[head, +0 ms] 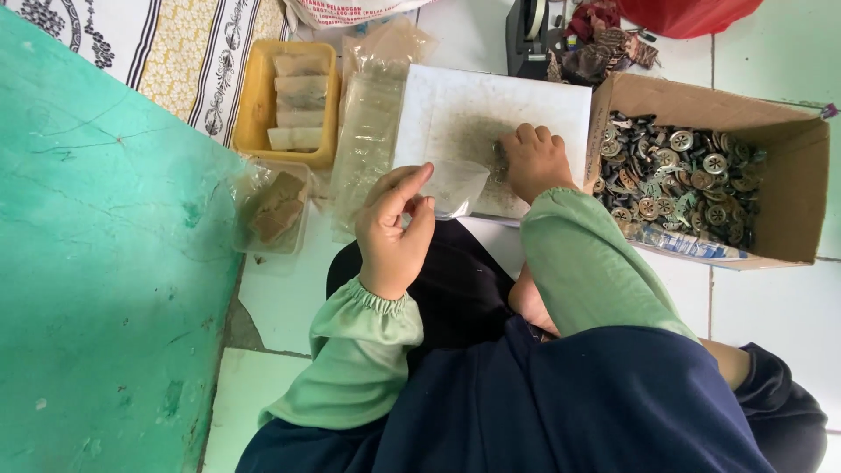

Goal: Sorting small metal components from a box and placing them into small plastic pouches on the floor.

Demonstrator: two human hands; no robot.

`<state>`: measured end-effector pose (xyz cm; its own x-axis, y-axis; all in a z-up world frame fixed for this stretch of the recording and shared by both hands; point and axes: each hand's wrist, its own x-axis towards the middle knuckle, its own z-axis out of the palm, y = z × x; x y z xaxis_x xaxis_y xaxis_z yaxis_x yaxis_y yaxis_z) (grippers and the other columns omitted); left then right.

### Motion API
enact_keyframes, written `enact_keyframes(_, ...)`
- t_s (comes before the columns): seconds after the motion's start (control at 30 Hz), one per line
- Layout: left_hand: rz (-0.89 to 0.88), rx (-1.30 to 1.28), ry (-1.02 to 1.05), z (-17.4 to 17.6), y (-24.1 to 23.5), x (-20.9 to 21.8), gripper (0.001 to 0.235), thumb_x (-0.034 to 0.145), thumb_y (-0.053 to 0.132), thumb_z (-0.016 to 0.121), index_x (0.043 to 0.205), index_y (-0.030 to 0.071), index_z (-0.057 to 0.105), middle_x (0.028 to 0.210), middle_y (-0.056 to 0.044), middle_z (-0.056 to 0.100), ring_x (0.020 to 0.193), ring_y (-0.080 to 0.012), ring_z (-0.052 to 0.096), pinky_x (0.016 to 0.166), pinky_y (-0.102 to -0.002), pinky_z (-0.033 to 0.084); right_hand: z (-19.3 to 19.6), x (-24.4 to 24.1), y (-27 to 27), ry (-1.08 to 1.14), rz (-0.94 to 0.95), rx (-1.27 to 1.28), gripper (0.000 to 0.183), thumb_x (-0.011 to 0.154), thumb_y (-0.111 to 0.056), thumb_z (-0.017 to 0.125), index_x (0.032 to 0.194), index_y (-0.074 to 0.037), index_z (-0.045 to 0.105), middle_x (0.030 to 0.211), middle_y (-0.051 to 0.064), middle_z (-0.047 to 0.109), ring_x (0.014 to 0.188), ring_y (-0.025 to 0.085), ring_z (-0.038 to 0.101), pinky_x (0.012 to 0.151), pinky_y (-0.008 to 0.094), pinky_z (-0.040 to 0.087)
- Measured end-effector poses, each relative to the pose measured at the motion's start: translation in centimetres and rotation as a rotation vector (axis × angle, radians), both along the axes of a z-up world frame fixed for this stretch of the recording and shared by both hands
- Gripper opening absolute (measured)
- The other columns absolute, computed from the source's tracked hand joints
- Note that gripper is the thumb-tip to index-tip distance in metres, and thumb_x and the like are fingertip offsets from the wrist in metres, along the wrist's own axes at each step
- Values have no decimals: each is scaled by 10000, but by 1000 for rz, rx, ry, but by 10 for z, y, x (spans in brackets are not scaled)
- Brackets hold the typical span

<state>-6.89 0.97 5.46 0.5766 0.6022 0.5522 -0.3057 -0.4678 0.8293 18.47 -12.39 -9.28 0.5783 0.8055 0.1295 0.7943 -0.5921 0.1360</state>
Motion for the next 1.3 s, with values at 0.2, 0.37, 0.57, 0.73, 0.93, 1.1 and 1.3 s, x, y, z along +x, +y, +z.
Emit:
enact_keyframes(0.2,-1,-17,17,-8,3,9,456,872,-143,685,1279,56,727,1153,-110,691,764,-125,635,688,-256,571,5,3,-18,10,53,31,285,1006,-148,464,1129,-213,713,1085,13,589,1088,236,529,913,384,433)
enact_keyframes(0.37,-19,-12,32,-11,-10,12,456,871,-142,678,1274,65,727,1149,-94,689,767,-126,639,680,-255,573,-20,6,-51,-79,99,194,159,977,-196,591,964,-205,749,968,-4,616,1027,221,544,880,367,446)
enact_keyframes(0.57,-50,-10,43,-6,-24,6,462,877,-147,669,1282,68,723,1140,-90,684,764,-97,605,680,-243,566,-24,4,-51,77,-52,181,144,944,-252,635,972,-198,767,954,6,642,1039,233,539,905,391,443)
enact_keyframes(0.73,-36,8,40,-3,-25,-1,473,866,-158,672,1285,56,723,1123,-101,683,736,-96,583,664,-244,565,2,-2,-44,411,-316,69,206,953,-305,659,1081,-204,786,1065,50,662,1149,290,521,1004,495,423)
enact_keyframes(0.93,-25,41,16,-6,-31,-1,470,859,-151,678,1277,58,727,1118,-91,687,733,-94,590,650,-236,561,-8,-14,-50,373,-306,101,166,962,-273,600,1037,-170,708,1105,58,613,1146,271,479,952,441,384)
enact_keyframes(1.1,-10,57,42,-7,-35,2,471,853,-126,682,1271,84,737,1108,-72,696,699,-106,593,621,-238,555,62,-61,-62,545,-138,948,128,953,8,708,1074,48,726,953,219,701,852,350,665,718,445,552)
enact_keyframes(1.3,-17,86,39,-7,-43,6,445,859,-125,666,1255,66,732,1093,-99,695,685,-119,607,597,-252,552,205,-127,-66,163,426,1153,193,879,70,817,1034,-39,778,913,112,710,812,307,626,754,418,537)
